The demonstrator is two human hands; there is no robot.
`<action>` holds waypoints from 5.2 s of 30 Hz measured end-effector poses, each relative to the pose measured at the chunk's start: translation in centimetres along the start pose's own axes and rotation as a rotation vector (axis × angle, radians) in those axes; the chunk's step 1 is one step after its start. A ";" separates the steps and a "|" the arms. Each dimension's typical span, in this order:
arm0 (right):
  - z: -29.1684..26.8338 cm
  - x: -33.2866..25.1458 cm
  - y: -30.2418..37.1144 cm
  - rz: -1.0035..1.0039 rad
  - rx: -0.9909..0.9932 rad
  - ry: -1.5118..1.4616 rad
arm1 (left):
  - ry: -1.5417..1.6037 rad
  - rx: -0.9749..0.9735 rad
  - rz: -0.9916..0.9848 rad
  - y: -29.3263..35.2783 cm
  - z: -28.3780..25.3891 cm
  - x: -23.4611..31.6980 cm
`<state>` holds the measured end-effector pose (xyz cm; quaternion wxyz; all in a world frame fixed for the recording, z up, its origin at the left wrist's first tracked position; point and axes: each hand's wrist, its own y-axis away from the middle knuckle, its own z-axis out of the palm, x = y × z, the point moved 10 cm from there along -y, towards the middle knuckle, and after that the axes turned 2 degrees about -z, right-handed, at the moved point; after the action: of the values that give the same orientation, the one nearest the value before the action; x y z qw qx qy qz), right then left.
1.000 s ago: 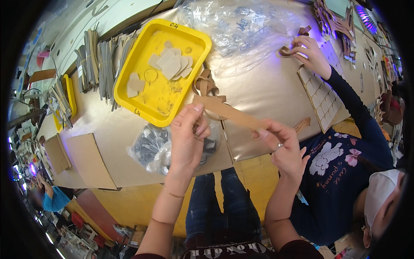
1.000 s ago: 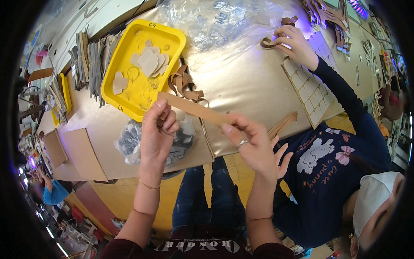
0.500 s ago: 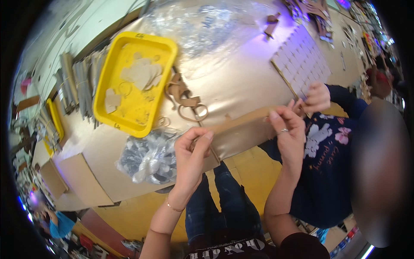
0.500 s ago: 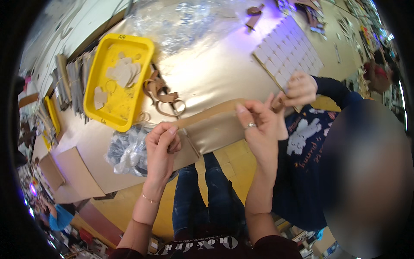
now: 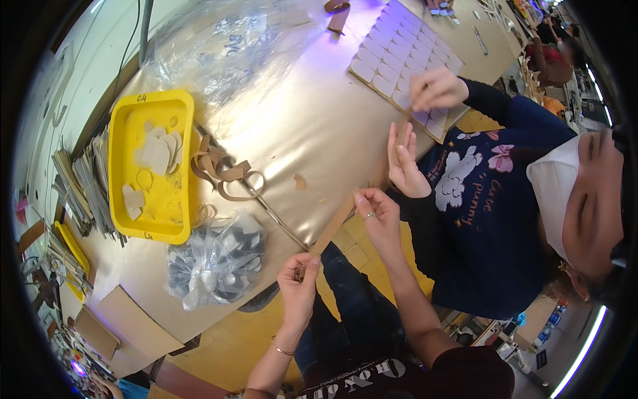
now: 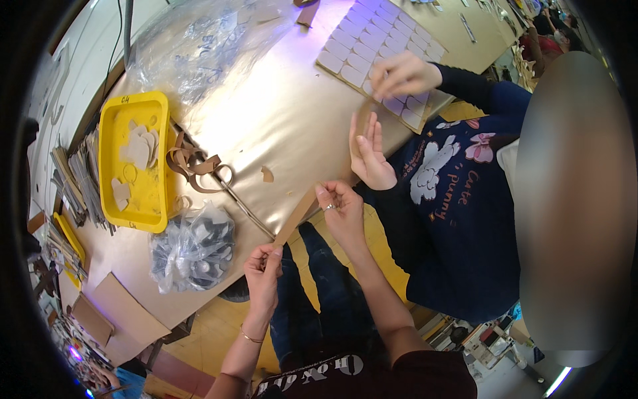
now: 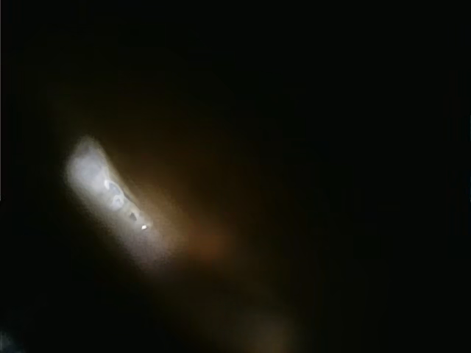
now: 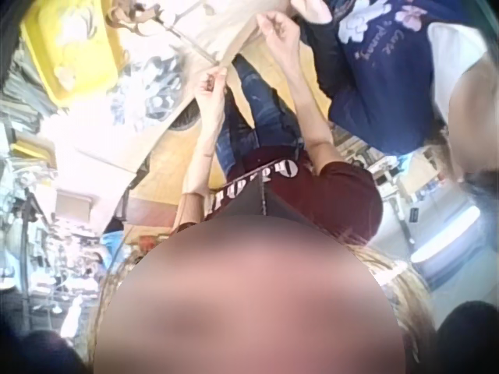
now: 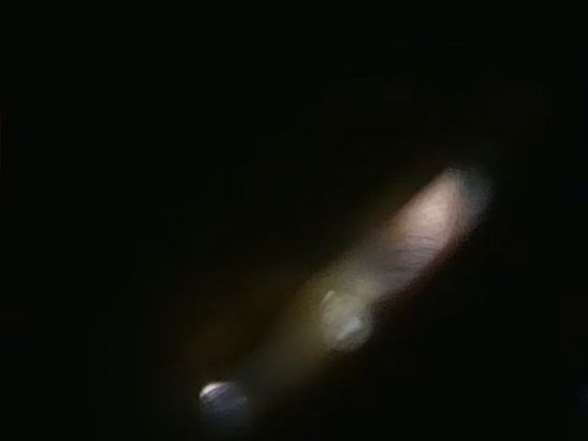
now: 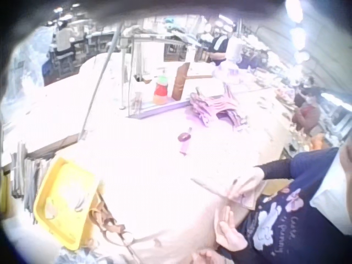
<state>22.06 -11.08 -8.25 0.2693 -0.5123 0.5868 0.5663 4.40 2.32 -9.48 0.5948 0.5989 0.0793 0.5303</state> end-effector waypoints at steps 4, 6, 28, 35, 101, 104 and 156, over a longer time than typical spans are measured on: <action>-1.5 -0.1 -0.1 -0.086 0.126 -0.014 | -0.039 -0.048 -0.019 0.0 1.9 -0.9; -2.4 -0.5 0.0 -0.167 0.197 0.017 | -0.093 -0.054 -0.026 0.0 2.6 -1.2; -12.3 -1.7 -9.5 -0.266 0.409 0.557 | -0.005 -0.190 0.214 -5.7 15.0 -0.5; -11.1 -0.9 -10.2 -0.294 0.441 0.482 | 0.597 -0.590 -0.125 -5.4 14.9 1.5; 15.8 -10.7 -10.1 -0.665 -0.282 0.639 | -0.352 0.110 0.533 -3.9 0.2 11.2; 16.7 -10.3 -12.1 -0.623 -0.286 0.570 | -0.324 0.028 0.522 -2.7 0.4 12.1; 16.7 -6.4 -7.4 -0.013 -0.394 -0.173 | -0.802 0.508 0.658 -6.4 -6.7 18.2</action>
<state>26.48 7.76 -8.91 0.2170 -0.5083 0.4361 0.7101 10.66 21.58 -6.56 0.2197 0.8701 -0.2180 0.3835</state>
